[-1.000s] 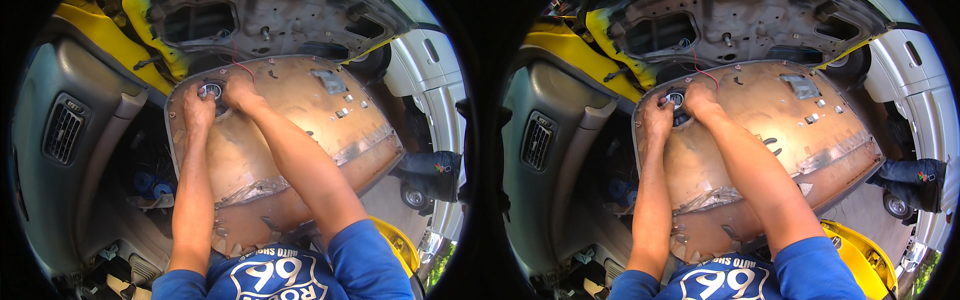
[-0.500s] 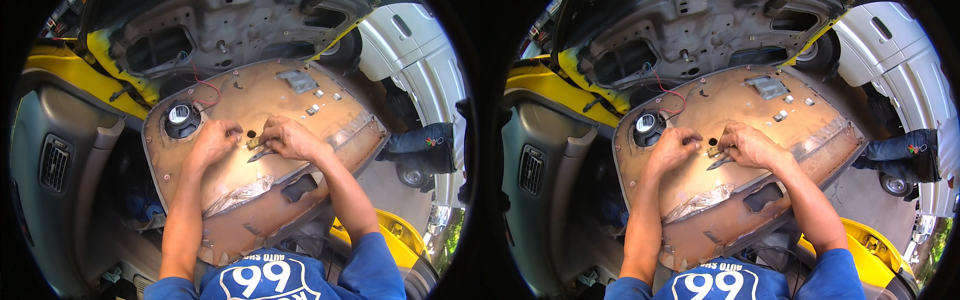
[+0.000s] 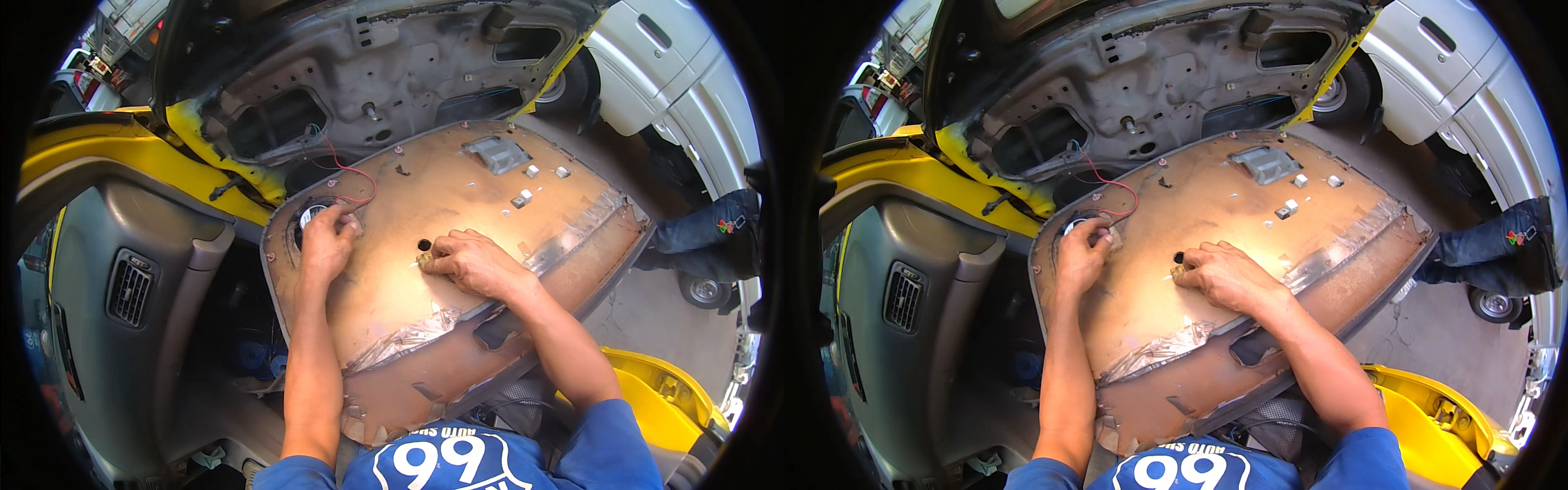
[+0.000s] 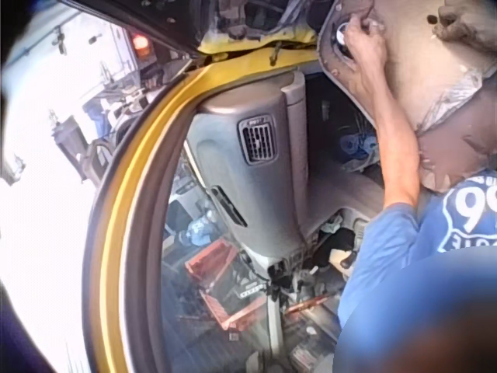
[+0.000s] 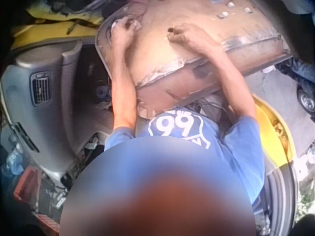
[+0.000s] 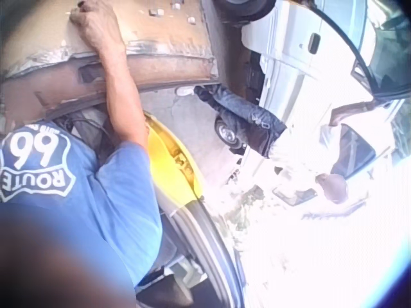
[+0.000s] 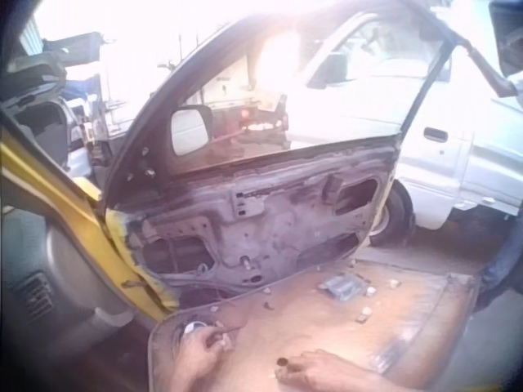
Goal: The person installs a car audio speaker by connecting wires to a terminal, securing the connection with a crimp connector, and tucking the wiring into the door panel. A second person assists by handing over connectors and tools.
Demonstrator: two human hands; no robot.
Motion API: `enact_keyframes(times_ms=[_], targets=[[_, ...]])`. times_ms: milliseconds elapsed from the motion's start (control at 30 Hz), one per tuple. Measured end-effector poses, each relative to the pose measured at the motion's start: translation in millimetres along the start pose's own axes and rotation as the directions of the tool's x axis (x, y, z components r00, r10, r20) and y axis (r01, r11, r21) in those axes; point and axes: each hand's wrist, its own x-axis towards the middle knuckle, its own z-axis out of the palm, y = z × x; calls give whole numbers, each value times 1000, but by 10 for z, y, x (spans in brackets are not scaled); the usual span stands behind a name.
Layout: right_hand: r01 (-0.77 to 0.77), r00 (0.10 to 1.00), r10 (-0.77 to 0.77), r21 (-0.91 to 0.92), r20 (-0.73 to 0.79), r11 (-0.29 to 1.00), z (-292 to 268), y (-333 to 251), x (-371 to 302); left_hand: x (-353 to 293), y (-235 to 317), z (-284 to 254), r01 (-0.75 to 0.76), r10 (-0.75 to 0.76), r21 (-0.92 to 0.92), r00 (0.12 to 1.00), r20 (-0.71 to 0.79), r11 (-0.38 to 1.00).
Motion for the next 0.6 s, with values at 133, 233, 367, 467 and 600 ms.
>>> enact_keyframes(times_ms=[133, 233, 367, 467, 600], targets=[[-179, 980, 188, 144, -57, 973, -89, 125, -103, 69, -76, -235, 173, -177, -41, 976, -127, 984], [-272, 953, 290, 170, -91, 947, -95, 150, -117, 73, 29, -37, -64, 63, -13, 997, -48, 998], [-351, 922, 366, 126, -128, 928, 35, 84, -83, 83, -40, 0, -41, 38, -64, 998, -52, 997], [-359, 912, 379, 143, -156, 922, 110, 55, -33, 204, -254, -277, 163, -158, 13, 973, -168, 987], [-472, 867, 484, 120, -117, 873, 60, 49, -39, 387, -319, -302, 30, -7, 159, 990, -141, 987]])
